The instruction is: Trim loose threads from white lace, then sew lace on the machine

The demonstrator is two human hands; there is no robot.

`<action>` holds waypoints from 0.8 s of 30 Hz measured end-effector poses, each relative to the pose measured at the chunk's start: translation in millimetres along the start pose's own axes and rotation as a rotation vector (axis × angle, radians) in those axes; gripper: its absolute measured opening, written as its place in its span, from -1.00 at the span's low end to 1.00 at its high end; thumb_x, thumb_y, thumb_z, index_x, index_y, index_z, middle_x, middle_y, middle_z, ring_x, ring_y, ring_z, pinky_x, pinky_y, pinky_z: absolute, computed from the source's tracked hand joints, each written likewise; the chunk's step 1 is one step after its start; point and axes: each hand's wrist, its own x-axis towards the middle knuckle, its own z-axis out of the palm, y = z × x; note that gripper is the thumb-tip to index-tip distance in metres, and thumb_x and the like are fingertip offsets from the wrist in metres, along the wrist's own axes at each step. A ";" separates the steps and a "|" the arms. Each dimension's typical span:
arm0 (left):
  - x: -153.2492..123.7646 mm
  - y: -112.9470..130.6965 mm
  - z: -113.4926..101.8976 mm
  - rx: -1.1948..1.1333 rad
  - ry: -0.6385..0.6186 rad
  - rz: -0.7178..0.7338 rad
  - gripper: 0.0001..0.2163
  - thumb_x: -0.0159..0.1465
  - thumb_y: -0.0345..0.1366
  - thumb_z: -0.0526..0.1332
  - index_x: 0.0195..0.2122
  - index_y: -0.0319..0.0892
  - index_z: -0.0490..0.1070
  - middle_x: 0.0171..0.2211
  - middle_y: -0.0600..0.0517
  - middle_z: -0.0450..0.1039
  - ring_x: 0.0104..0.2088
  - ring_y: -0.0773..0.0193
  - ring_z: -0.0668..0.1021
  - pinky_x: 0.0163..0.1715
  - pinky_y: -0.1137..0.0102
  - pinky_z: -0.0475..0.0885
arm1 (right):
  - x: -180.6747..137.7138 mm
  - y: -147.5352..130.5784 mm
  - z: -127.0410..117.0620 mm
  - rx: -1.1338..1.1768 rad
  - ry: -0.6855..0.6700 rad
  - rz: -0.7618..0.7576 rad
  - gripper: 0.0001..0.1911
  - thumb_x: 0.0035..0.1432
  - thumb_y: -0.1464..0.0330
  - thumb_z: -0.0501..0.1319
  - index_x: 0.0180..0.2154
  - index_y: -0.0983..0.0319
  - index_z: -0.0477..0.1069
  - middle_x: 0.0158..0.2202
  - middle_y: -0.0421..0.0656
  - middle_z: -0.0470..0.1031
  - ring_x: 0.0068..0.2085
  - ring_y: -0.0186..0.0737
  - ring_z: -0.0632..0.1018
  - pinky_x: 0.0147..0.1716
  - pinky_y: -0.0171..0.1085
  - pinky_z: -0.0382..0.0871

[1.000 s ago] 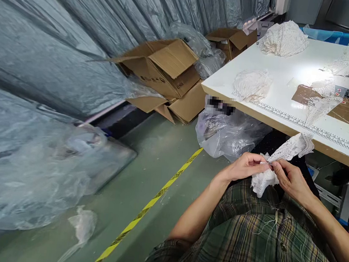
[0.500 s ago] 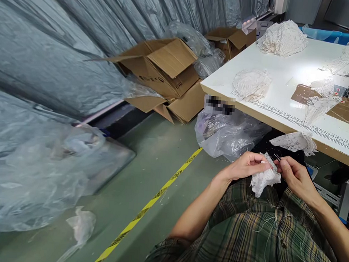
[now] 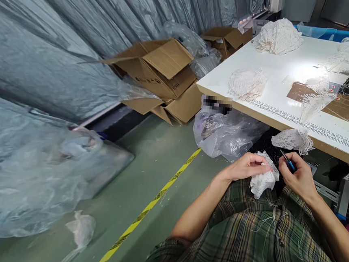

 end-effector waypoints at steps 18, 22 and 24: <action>65.9 -32.8 -11.4 0.035 0.405 0.166 -0.38 0.12 -0.07 0.41 0.15 -0.23 0.34 0.14 -0.24 0.37 0.09 0.07 0.46 0.09 0.16 0.36 | -13.0 18.3 -10.2 -0.135 -0.009 0.016 -0.74 0.20 0.17 0.09 -0.46 0.15 0.25 -0.50 -0.19 0.39 -0.51 -0.25 0.39 -0.50 -0.28 0.31; 74.1 -18.7 -3.3 -0.181 0.391 0.131 -0.50 0.14 -0.05 0.39 -0.01 -0.30 0.44 -0.14 -0.16 0.54 -0.14 0.20 0.56 -0.08 0.27 0.44 | -11.3 6.1 -17.0 -0.042 0.052 0.000 -0.73 0.20 0.17 0.12 -0.47 0.16 0.26 -0.58 -0.24 0.32 -0.55 -0.31 0.33 -0.55 -0.34 0.26; 65.6 -12.0 3.9 -0.044 0.445 0.238 -0.66 0.15 -0.10 0.37 -0.18 -0.28 0.50 -0.29 -0.07 0.55 -0.26 0.26 0.56 -0.19 0.33 0.44 | -8.8 2.5 -17.9 0.020 0.098 0.003 -0.72 0.18 0.14 0.17 -0.46 0.17 0.30 -0.58 -0.25 0.32 -0.55 -0.32 0.33 -0.57 -0.36 0.25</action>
